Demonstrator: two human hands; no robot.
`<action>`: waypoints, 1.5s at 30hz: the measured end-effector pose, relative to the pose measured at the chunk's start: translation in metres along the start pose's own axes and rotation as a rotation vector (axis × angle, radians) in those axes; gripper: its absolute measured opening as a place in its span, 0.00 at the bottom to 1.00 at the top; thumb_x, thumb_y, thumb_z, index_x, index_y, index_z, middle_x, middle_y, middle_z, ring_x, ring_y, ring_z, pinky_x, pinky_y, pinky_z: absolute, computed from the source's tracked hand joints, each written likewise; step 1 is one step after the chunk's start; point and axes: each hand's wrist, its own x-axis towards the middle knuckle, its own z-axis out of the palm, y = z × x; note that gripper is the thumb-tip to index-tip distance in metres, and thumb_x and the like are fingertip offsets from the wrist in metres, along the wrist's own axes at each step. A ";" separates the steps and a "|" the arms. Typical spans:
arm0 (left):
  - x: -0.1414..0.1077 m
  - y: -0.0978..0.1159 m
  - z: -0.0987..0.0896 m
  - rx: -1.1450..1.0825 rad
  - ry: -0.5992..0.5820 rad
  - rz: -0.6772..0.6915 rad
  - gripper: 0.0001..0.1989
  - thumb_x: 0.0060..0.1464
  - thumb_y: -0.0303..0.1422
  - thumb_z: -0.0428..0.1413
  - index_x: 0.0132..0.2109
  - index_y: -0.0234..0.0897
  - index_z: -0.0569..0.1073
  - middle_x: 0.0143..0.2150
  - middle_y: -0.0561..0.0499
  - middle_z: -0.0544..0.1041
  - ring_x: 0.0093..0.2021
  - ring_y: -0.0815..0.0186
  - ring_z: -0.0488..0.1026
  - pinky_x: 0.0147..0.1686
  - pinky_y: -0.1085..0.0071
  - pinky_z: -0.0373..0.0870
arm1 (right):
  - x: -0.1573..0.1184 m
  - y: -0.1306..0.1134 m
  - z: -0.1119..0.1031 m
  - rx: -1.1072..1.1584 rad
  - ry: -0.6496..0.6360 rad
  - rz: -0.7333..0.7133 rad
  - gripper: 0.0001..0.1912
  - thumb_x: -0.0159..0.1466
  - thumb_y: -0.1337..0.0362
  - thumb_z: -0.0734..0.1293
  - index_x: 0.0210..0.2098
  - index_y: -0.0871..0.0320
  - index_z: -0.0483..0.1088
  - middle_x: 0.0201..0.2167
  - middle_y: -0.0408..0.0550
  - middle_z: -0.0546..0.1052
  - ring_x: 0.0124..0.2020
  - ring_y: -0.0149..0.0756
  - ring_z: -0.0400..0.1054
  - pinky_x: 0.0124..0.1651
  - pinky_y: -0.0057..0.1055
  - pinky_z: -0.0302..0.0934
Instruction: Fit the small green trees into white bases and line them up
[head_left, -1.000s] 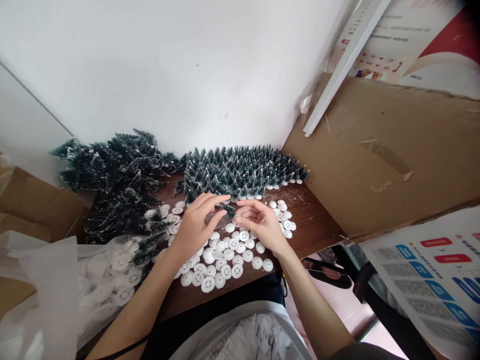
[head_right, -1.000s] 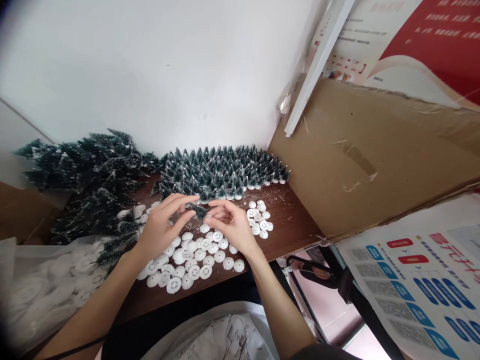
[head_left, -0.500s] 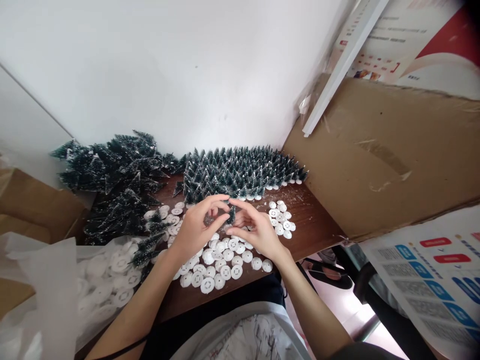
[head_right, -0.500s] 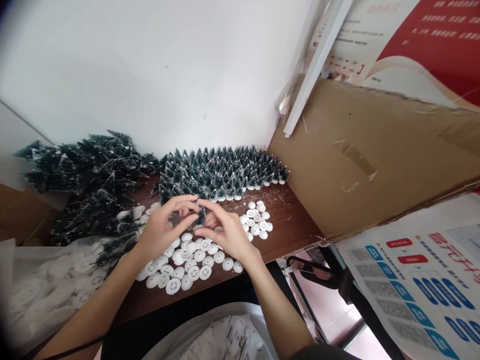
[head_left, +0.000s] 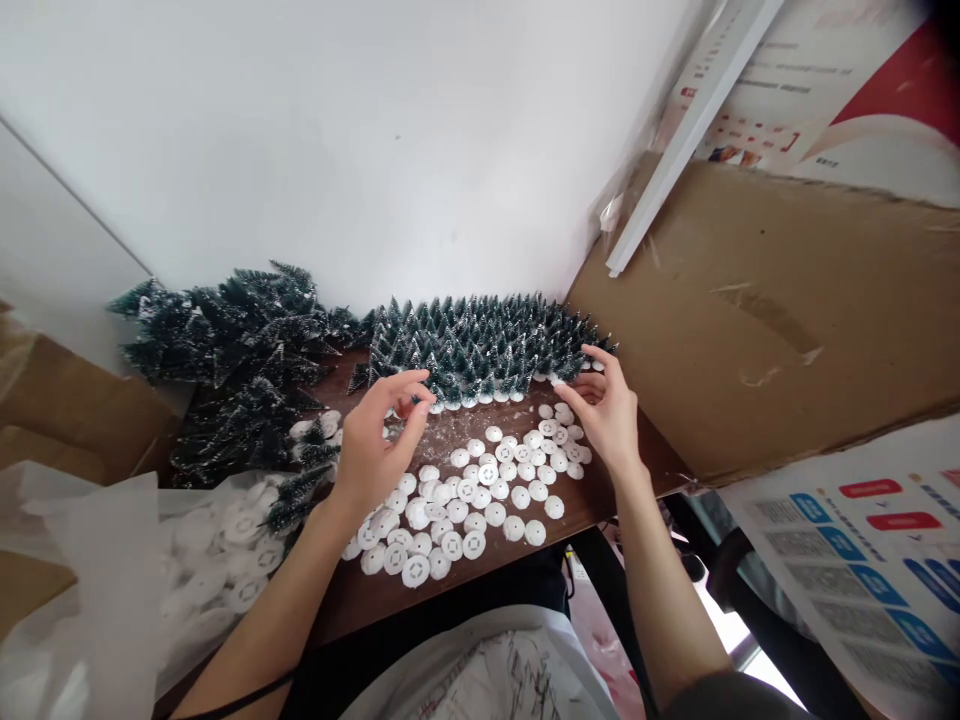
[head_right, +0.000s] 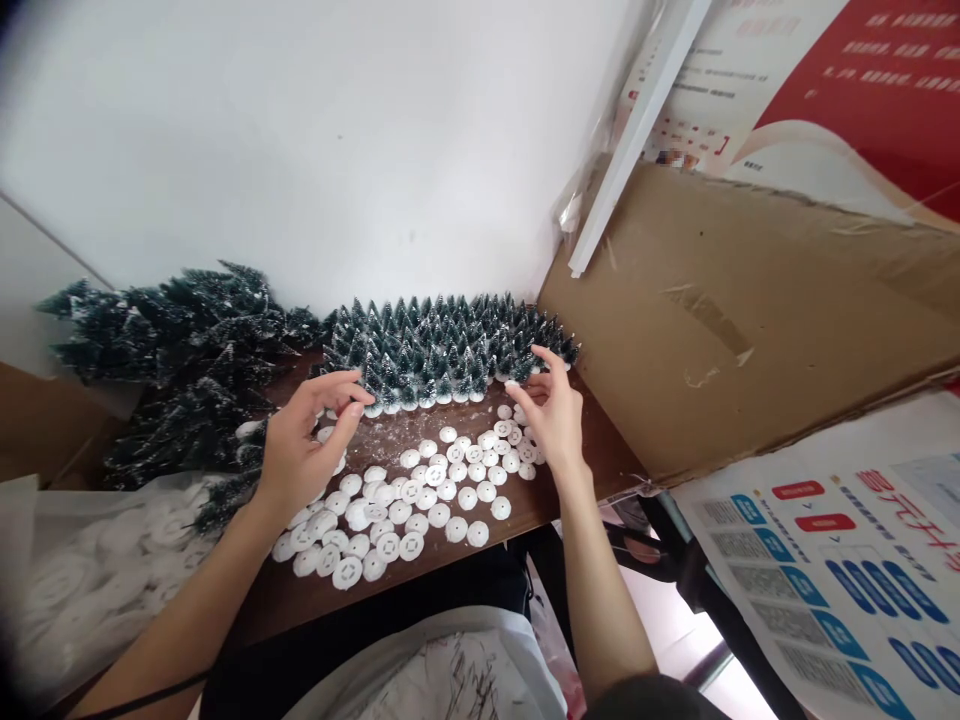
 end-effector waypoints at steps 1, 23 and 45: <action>0.000 0.000 0.000 0.001 -0.001 0.002 0.14 0.61 0.27 0.53 0.54 0.40 0.68 0.38 0.52 0.77 0.34 0.70 0.71 0.37 0.70 0.70 | 0.004 0.005 -0.002 -0.068 -0.012 -0.003 0.32 0.57 0.55 0.73 0.59 0.51 0.65 0.32 0.44 0.77 0.31 0.39 0.72 0.41 0.40 0.69; -0.001 -0.004 -0.002 0.039 0.072 -0.061 0.14 0.61 0.26 0.52 0.53 0.41 0.70 0.39 0.51 0.77 0.34 0.69 0.69 0.40 0.68 0.69 | 0.010 0.022 0.031 -0.370 -0.216 -0.125 0.23 0.61 0.66 0.67 0.56 0.53 0.68 0.35 0.50 0.78 0.33 0.43 0.74 0.42 0.38 0.65; -0.002 -0.047 -0.019 0.478 0.041 -0.428 0.22 0.48 0.22 0.51 0.53 0.36 0.64 0.48 0.42 0.73 0.45 0.56 0.69 0.43 0.60 0.70 | 0.008 0.028 0.032 -0.137 -0.213 -0.108 0.26 0.59 0.68 0.67 0.57 0.56 0.65 0.41 0.55 0.80 0.35 0.41 0.75 0.44 0.39 0.67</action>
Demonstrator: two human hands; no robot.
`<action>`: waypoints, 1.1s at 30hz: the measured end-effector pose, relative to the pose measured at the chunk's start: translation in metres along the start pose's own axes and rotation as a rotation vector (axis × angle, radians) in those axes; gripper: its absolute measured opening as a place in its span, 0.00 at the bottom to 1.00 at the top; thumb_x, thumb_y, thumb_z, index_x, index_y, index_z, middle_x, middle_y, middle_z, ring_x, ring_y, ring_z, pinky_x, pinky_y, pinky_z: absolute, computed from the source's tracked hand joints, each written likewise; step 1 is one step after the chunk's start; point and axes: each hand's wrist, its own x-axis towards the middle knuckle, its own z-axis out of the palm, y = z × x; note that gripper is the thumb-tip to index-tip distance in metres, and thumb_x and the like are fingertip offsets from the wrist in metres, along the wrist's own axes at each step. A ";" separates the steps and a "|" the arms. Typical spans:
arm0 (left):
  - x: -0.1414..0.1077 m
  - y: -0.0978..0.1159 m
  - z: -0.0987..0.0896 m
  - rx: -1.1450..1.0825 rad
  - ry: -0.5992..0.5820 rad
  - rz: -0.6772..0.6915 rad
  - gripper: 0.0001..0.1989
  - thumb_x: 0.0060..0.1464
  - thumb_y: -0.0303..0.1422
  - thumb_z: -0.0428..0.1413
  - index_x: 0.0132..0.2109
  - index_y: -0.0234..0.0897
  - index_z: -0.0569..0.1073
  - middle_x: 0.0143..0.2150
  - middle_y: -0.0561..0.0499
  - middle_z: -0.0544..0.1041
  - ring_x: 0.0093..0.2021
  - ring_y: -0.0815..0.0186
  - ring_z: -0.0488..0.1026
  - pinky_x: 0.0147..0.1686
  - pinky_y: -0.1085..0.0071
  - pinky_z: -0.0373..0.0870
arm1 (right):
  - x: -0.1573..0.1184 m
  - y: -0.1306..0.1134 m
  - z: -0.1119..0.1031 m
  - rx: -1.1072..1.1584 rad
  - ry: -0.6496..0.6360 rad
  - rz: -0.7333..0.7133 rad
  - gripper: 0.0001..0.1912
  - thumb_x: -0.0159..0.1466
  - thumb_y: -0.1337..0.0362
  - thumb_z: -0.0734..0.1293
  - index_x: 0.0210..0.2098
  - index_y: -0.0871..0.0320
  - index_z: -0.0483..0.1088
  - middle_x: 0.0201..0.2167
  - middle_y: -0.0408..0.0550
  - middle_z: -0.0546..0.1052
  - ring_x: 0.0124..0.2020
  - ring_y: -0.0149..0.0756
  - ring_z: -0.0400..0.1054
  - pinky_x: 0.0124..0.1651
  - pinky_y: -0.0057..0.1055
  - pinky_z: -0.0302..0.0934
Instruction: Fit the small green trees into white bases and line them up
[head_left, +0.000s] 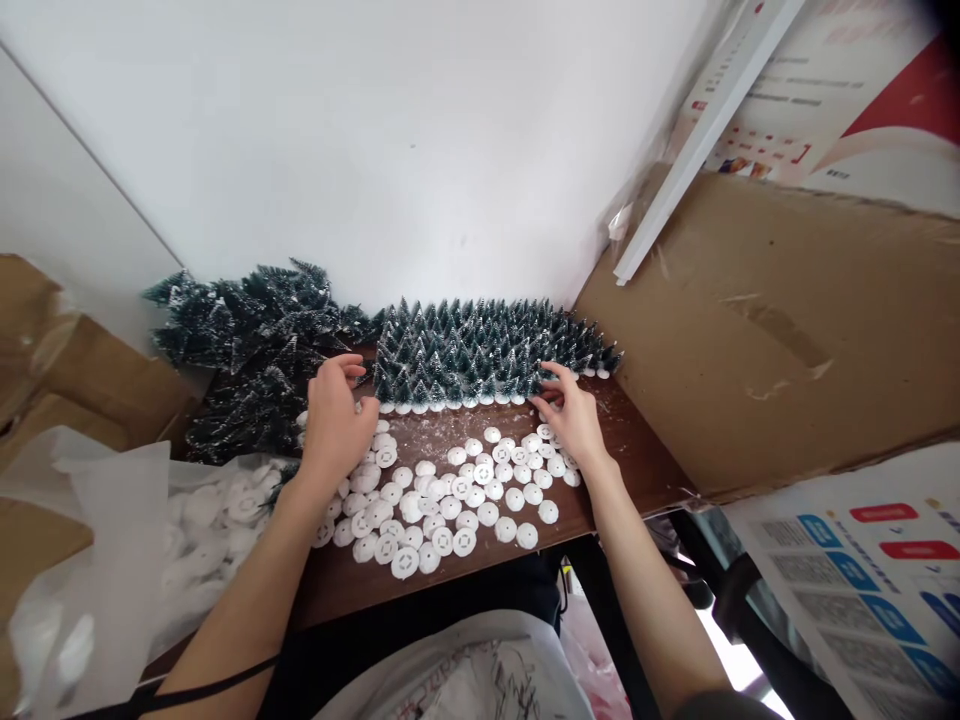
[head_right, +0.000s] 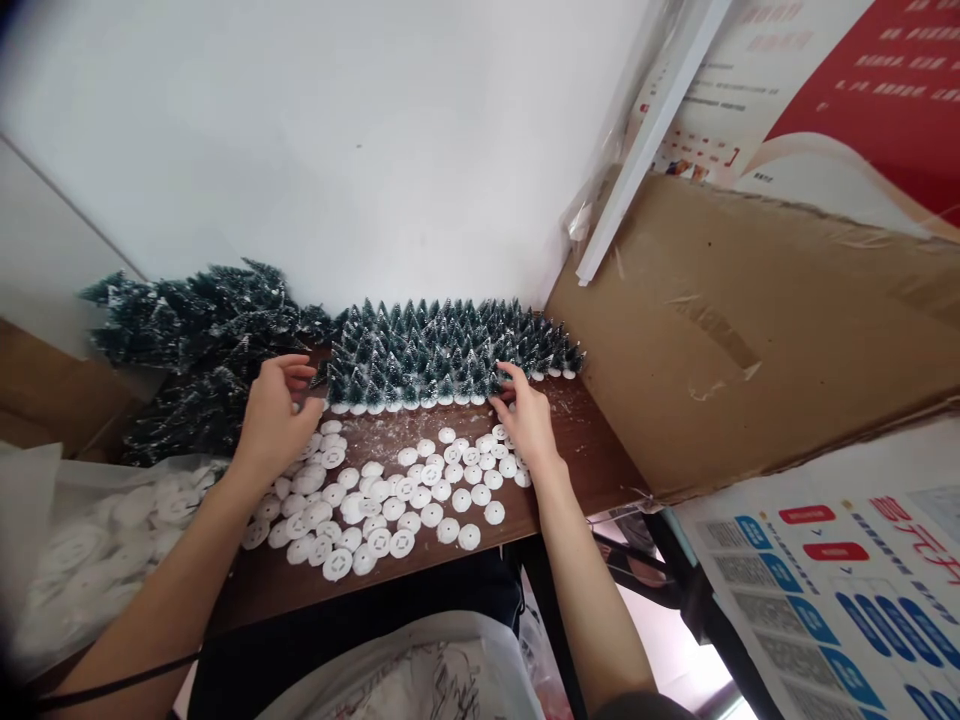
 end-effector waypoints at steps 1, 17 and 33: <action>0.000 -0.003 0.001 0.029 -0.022 0.004 0.23 0.48 0.23 0.51 0.52 0.36 0.63 0.48 0.42 0.73 0.46 0.55 0.70 0.46 0.58 0.70 | 0.000 0.000 0.000 0.004 0.002 0.009 0.26 0.59 0.68 0.68 0.57 0.57 0.65 0.41 0.55 0.80 0.36 0.41 0.75 0.44 0.39 0.67; -0.004 0.001 -0.013 0.419 -0.272 -0.010 0.21 0.53 0.26 0.51 0.55 0.34 0.65 0.48 0.39 0.77 0.48 0.43 0.70 0.45 0.53 0.67 | 0.000 0.004 0.002 0.021 0.009 0.021 0.16 0.59 0.63 0.69 0.46 0.59 0.70 0.37 0.53 0.80 0.37 0.42 0.75 0.43 0.38 0.67; -0.005 -0.002 -0.012 0.459 -0.271 0.054 0.19 0.56 0.30 0.52 0.55 0.38 0.69 0.44 0.41 0.78 0.46 0.43 0.70 0.43 0.52 0.66 | -0.003 -0.006 -0.009 0.051 0.106 0.036 0.11 0.63 0.57 0.65 0.36 0.58 0.75 0.34 0.51 0.80 0.35 0.41 0.74 0.41 0.36 0.65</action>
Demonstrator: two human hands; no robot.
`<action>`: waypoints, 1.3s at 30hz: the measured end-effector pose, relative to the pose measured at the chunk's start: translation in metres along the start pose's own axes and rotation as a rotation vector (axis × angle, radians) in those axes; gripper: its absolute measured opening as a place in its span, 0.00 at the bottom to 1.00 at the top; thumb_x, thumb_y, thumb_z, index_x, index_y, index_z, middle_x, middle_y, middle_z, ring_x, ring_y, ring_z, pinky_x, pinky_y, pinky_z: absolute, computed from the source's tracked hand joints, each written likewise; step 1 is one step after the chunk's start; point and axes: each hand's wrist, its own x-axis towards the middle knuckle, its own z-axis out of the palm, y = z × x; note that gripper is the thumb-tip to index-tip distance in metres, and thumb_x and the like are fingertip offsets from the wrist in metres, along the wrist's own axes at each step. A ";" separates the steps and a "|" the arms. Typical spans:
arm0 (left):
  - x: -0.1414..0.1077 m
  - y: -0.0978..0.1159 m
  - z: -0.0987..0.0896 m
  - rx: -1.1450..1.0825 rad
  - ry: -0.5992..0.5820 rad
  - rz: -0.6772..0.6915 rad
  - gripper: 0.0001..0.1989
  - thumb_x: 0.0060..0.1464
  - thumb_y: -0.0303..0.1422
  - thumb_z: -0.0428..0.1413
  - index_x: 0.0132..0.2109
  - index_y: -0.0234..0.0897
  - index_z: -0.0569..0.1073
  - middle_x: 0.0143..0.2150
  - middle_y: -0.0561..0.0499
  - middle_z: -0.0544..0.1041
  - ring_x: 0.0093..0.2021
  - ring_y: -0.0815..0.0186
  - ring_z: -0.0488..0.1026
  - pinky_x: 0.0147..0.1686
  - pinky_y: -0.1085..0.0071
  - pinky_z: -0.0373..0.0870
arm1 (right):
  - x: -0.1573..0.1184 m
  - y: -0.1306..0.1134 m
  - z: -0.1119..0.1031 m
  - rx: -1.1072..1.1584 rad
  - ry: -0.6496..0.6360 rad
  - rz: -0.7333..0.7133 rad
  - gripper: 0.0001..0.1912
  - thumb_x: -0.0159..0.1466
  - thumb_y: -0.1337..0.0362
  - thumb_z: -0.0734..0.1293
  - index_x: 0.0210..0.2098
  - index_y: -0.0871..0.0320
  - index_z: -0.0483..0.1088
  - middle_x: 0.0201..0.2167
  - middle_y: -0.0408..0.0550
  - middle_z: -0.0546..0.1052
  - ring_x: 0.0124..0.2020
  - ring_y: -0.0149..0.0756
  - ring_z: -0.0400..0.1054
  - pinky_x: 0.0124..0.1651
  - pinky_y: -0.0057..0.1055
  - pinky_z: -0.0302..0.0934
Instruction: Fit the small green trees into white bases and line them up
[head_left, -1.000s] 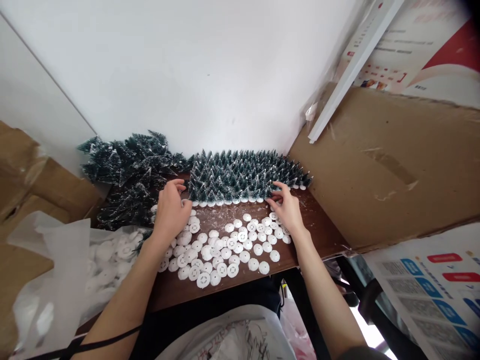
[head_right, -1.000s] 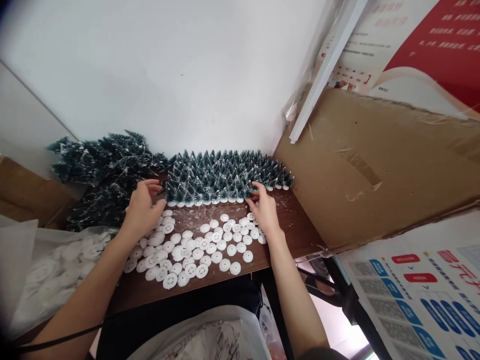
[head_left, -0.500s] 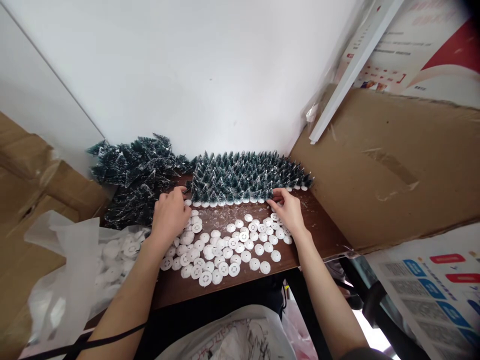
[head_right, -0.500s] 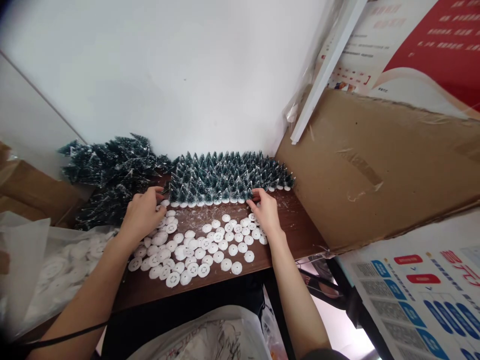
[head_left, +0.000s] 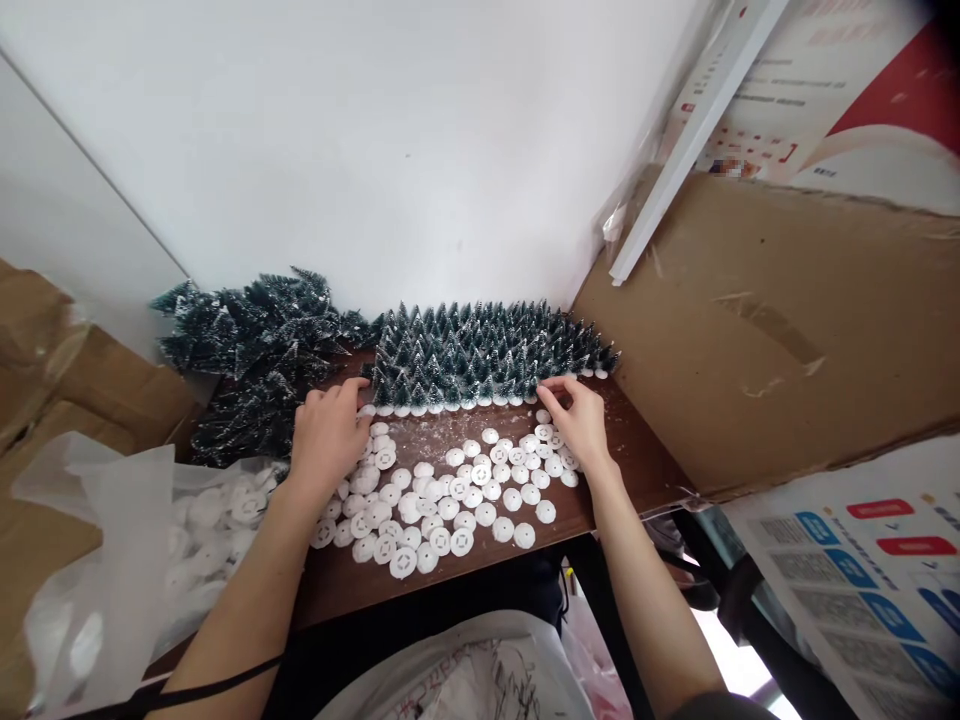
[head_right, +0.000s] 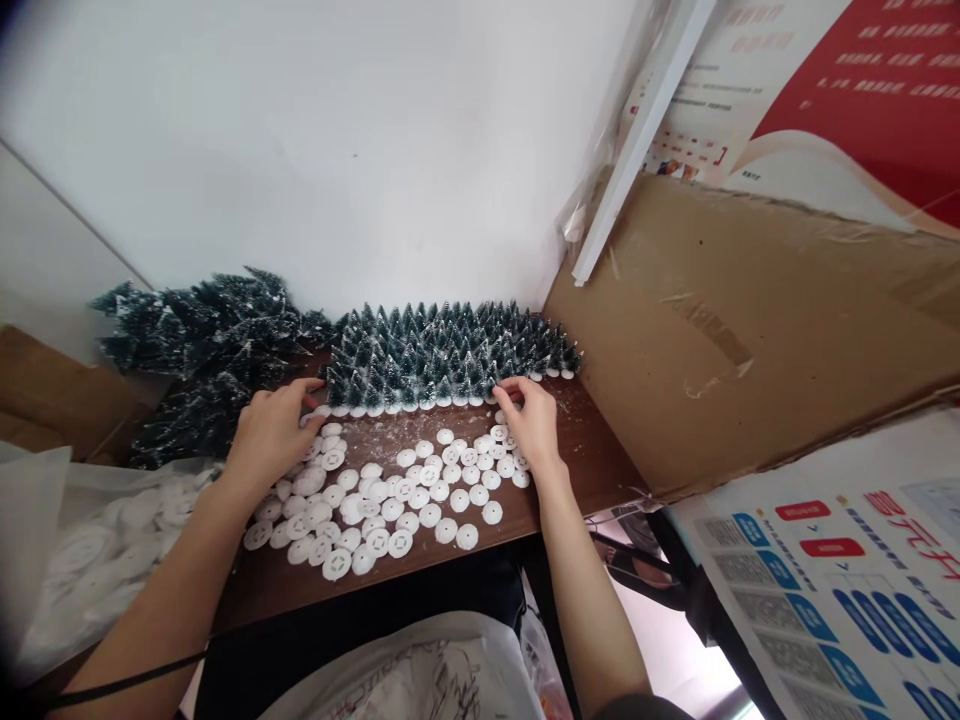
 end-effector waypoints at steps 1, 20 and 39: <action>0.000 0.000 -0.001 0.002 0.012 -0.001 0.19 0.56 0.30 0.52 0.55 0.39 0.69 0.45 0.41 0.78 0.47 0.43 0.70 0.43 0.52 0.66 | -0.001 0.000 -0.002 -0.007 0.021 -0.002 0.11 0.64 0.57 0.65 0.34 0.57 0.75 0.33 0.50 0.80 0.34 0.41 0.73 0.40 0.35 0.65; -0.002 -0.009 -0.001 0.144 0.017 0.001 0.12 0.55 0.36 0.55 0.45 0.40 0.77 0.41 0.40 0.79 0.44 0.41 0.71 0.42 0.48 0.66 | -0.011 -0.007 -0.003 -0.026 -0.318 -0.275 0.19 0.66 0.56 0.64 0.21 0.56 0.70 0.20 0.43 0.72 0.23 0.34 0.64 0.31 0.31 0.56; 0.007 -0.001 -0.014 -0.540 0.238 -0.122 0.15 0.52 0.36 0.56 0.47 0.39 0.75 0.33 0.50 0.77 0.29 0.64 0.71 0.33 0.67 0.68 | -0.013 -0.007 -0.005 -0.069 -0.158 -0.222 0.22 0.68 0.54 0.61 0.20 0.56 0.67 0.20 0.44 0.72 0.23 0.34 0.64 0.31 0.30 0.56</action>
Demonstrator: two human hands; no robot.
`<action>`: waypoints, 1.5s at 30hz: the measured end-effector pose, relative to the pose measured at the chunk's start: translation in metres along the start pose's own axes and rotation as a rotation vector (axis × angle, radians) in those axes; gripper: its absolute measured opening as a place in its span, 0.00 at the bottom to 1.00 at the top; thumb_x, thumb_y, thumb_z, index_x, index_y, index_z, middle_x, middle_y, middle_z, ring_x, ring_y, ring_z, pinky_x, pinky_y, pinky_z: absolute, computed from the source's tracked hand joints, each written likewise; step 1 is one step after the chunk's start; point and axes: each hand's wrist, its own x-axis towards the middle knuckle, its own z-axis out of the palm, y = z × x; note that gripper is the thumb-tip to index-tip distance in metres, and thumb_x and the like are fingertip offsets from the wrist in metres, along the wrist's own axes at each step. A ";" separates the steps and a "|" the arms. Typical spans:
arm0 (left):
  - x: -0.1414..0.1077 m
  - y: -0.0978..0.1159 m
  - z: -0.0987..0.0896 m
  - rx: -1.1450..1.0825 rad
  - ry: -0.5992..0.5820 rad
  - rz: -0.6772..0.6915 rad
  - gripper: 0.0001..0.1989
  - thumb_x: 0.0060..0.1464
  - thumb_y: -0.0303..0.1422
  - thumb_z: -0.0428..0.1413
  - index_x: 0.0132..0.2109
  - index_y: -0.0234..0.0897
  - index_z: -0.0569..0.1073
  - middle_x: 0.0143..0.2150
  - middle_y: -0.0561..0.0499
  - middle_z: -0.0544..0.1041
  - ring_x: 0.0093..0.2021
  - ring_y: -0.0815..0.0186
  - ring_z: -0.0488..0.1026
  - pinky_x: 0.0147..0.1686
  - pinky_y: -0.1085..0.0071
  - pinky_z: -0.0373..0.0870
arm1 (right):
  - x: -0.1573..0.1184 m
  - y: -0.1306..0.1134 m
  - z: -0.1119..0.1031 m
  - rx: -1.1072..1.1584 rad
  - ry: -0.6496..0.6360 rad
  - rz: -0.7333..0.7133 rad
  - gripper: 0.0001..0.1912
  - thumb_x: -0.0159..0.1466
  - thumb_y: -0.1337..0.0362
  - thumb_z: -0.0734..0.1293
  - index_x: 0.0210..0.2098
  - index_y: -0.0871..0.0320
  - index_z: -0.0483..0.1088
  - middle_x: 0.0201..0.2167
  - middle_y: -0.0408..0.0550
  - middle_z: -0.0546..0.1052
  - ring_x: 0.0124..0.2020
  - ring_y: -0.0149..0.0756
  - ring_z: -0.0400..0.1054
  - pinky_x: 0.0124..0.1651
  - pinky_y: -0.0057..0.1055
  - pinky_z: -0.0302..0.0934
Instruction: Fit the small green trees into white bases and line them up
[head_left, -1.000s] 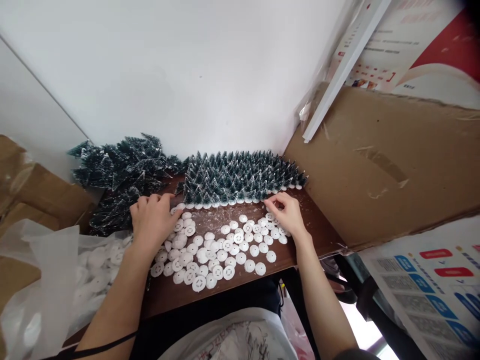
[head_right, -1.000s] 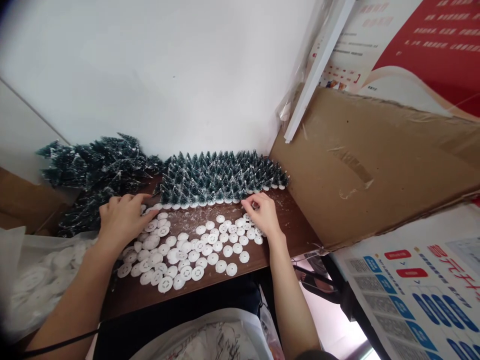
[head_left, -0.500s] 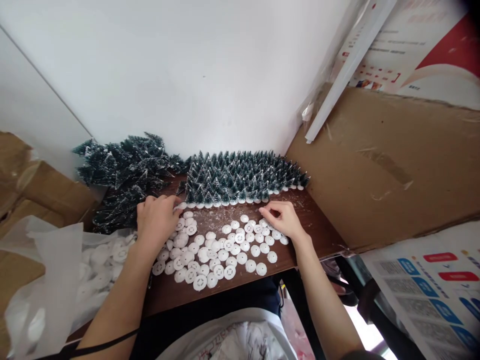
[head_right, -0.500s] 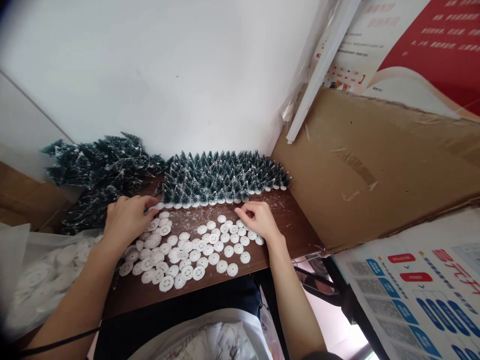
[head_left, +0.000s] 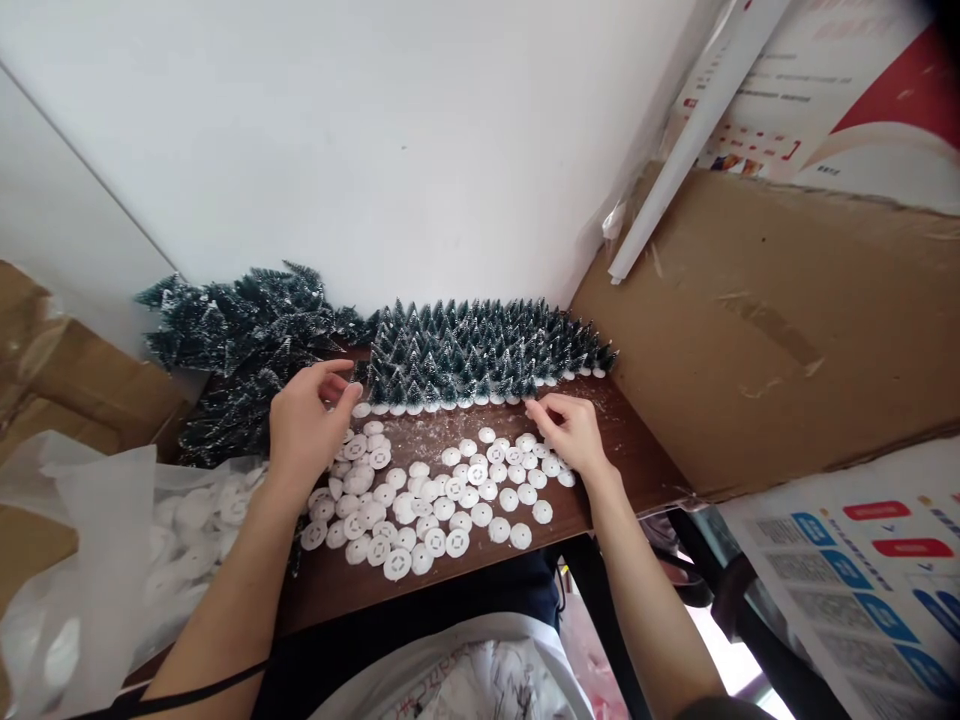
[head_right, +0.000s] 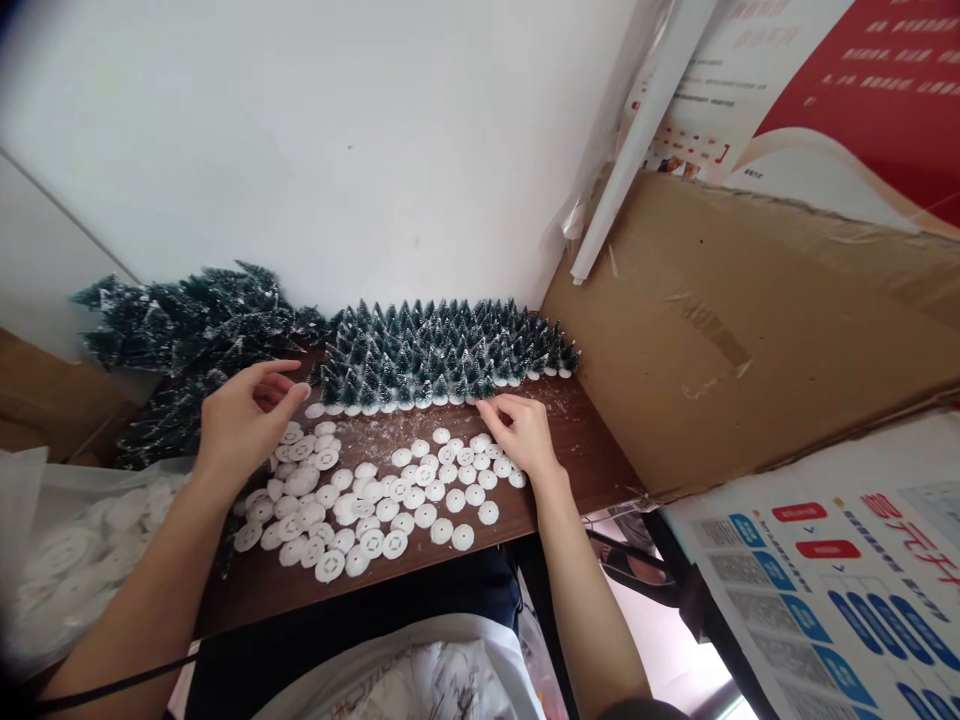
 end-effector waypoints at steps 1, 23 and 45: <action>-0.001 0.002 0.000 -0.053 0.024 0.003 0.15 0.52 0.36 0.57 0.46 0.39 0.76 0.33 0.51 0.76 0.29 0.66 0.70 0.32 0.68 0.68 | 0.000 0.000 0.000 -0.001 0.016 0.000 0.22 0.68 0.55 0.61 0.20 0.56 0.68 0.20 0.44 0.72 0.23 0.33 0.64 0.30 0.30 0.55; -0.013 0.019 0.007 -0.090 -0.766 0.288 0.10 0.52 0.37 0.59 0.41 0.40 0.79 0.28 0.52 0.76 0.25 0.69 0.66 0.25 0.74 0.63 | 0.000 0.005 0.002 -0.107 -0.004 0.100 0.21 0.68 0.55 0.62 0.22 0.57 0.72 0.19 0.45 0.75 0.22 0.34 0.67 0.31 0.29 0.56; 0.010 -0.021 0.011 0.196 -0.043 0.241 0.22 0.56 0.28 0.49 0.57 0.31 0.71 0.56 0.39 0.74 0.58 0.50 0.68 0.58 0.53 0.66 | 0.000 0.005 0.001 -0.112 -0.047 0.098 0.22 0.68 0.55 0.61 0.20 0.56 0.70 0.18 0.44 0.73 0.21 0.34 0.65 0.30 0.29 0.53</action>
